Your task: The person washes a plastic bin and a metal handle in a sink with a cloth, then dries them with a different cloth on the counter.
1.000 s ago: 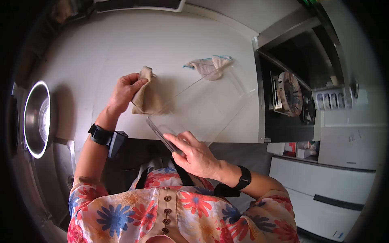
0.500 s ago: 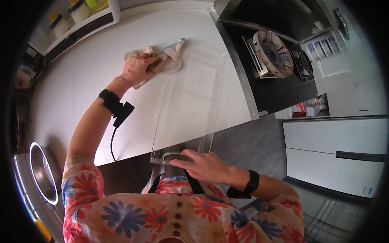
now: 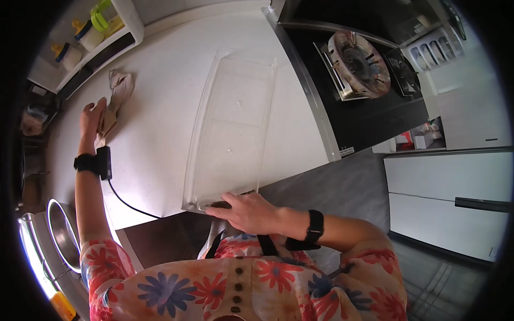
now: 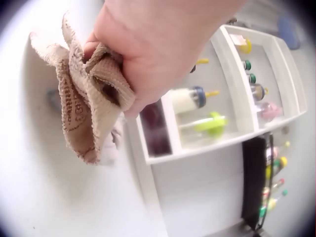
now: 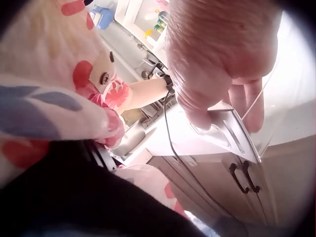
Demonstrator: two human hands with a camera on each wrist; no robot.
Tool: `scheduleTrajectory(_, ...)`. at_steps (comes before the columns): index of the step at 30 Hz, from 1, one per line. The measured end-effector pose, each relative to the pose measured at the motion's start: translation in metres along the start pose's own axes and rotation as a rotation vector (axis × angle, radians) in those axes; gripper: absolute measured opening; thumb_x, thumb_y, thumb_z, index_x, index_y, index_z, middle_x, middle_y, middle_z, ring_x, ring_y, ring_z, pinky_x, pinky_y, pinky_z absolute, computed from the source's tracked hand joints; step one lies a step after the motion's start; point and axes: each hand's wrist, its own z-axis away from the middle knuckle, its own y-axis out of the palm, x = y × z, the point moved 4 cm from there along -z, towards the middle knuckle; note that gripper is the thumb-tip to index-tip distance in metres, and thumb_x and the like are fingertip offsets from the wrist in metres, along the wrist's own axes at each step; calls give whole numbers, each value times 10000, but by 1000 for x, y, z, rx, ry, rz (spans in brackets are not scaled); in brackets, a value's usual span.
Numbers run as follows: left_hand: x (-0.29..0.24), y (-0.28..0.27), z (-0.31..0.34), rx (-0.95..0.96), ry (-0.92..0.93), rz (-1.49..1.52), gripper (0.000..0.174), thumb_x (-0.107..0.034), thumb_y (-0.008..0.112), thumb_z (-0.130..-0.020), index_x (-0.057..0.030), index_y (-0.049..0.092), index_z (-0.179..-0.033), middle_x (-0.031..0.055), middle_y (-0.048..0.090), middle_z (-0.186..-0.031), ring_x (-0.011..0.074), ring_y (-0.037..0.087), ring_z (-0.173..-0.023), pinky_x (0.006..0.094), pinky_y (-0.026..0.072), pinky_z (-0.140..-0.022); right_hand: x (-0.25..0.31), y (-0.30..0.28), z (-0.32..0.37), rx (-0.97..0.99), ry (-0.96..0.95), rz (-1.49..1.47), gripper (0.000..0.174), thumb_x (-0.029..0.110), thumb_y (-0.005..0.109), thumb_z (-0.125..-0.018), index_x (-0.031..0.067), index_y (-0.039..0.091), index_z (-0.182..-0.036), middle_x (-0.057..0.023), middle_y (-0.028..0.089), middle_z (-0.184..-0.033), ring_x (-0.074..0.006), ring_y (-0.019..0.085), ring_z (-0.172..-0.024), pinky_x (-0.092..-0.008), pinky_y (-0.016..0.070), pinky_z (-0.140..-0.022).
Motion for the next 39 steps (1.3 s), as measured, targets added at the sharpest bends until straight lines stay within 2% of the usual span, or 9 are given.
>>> scheduleTrajectory(5,5,-39,53,116,-120,880,542,-392,634,-791,45,556,-1102,116,614,-911,150,581,-811,244,478,-668,-10,-10,-38,70,-3,-32,426,139,570,-758,141,506,-1179,-145,498,-911,-265,576,-601,-359,508,-540)
scheduleTrajectory(8,-68,-54,118,198,22,1108,420,-288,581,-856,12,529,-1146,97,586,-963,152,580,-818,247,488,-698,-22,-34,-54,-65,136,-287,407,246,573,-820,102,483,-1190,-152,542,-1061,-255,608,-790,-338,511,-633)
scheduleTrajectory(11,-150,-52,184,538,83,1478,536,-264,605,-840,-38,401,-1282,62,566,-931,148,554,-899,285,450,-813,-38,-60,-73,-336,234,-830,402,247,592,-842,43,476,-1168,-91,581,-986,-151,604,-740,-278,499,-579)
scheduleTrajectory(13,-187,-52,215,672,210,1514,635,-281,631,-821,-49,329,-1329,136,511,-1153,194,531,-994,322,444,-834,-43,-82,-86,-286,308,-956,393,230,584,-849,43,473,-1177,-82,586,-948,-134,594,-738,-266,497,-571)
scheduleTrajectory(18,-137,-41,242,151,123,755,504,-263,639,-801,-63,474,-1232,169,565,-1115,252,544,-1024,363,467,-800,-115,-125,-103,-309,468,-829,419,209,604,-823,60,475,-1192,-101,616,-884,-161,601,-797,-288,505,-639)
scheduleTrajectory(21,-120,-23,272,101,108,517,516,-226,645,-775,-74,460,-1233,148,555,-1104,257,559,-947,357,467,-728,-141,-129,-118,-186,294,-196,515,251,618,-788,79,437,-1239,-157,570,-1074,-246,561,-987,-368,464,-810)
scheduleTrajectory(24,-123,-11,281,91,23,566,502,-154,618,-751,-80,462,-1222,133,556,-1067,238,556,-891,342,462,-696,-144,-127,-132,30,429,235,683,329,597,-769,108,295,-1340,-128,231,-1415,-315,256,-1287,-485,274,-992)
scheduleTrajectory(31,-124,12,278,37,2,542,321,-17,483,-744,-51,591,-1044,110,601,-877,265,545,-805,336,448,-727,-177,-76,-184,201,361,450,633,358,533,-805,94,307,-1335,-117,235,-1418,-306,190,-1315,-493,204,-1031)
scheduleTrajectory(39,-122,13,279,-24,-49,635,390,56,433,-682,-48,633,-1000,106,601,-805,272,522,-764,338,444,-729,-100,-25,-152,290,-168,508,475,342,447,-844,43,425,-1213,-122,426,-1254,-283,355,-1209,-485,255,-1004)
